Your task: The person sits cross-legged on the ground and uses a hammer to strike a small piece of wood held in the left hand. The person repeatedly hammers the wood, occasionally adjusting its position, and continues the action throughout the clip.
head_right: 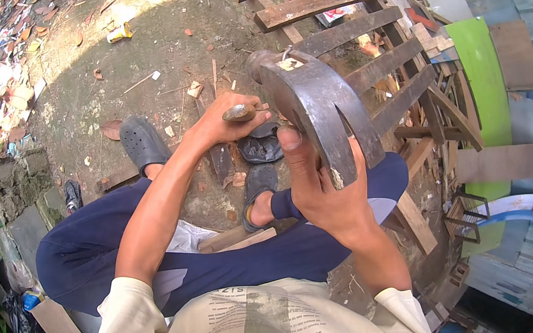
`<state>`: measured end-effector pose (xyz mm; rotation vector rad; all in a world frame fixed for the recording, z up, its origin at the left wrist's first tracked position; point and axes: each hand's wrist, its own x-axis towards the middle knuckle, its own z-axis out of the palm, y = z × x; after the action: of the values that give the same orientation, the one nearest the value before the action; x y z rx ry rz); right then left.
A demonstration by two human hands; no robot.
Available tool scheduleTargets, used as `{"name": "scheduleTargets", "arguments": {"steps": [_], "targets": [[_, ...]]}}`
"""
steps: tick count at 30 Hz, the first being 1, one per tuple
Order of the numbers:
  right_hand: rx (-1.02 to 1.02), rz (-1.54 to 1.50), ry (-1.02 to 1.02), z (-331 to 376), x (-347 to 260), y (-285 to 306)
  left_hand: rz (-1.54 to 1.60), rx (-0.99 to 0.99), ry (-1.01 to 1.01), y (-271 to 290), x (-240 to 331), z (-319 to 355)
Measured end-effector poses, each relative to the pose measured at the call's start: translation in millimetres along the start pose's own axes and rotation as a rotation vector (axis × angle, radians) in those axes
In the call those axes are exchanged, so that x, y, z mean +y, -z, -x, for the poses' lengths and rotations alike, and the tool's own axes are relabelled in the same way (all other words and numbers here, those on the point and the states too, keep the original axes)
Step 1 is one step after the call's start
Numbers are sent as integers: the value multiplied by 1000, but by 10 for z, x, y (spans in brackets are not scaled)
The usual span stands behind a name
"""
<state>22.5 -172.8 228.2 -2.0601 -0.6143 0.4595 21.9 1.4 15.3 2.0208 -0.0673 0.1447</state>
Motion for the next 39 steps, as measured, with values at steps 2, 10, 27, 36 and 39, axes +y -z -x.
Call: {"name": "scheduleTargets", "arguments": {"steps": [2,10,27,36,39], "targets": [[4,152,83,-7,284,-59,-20,-31,-11,-19,5,-39],[-24,113,-17,-74,215,40,-35,47,-97,-75,-118,-5],[136,-160,-326,156,653,99,311,308,386,-58,-316,-29],[128,-316,-514,331,1195,143,339,398,308,-106,-76,31],[116,-377,-549,350,1269,127,363,248,356,33,48,-63]]}}
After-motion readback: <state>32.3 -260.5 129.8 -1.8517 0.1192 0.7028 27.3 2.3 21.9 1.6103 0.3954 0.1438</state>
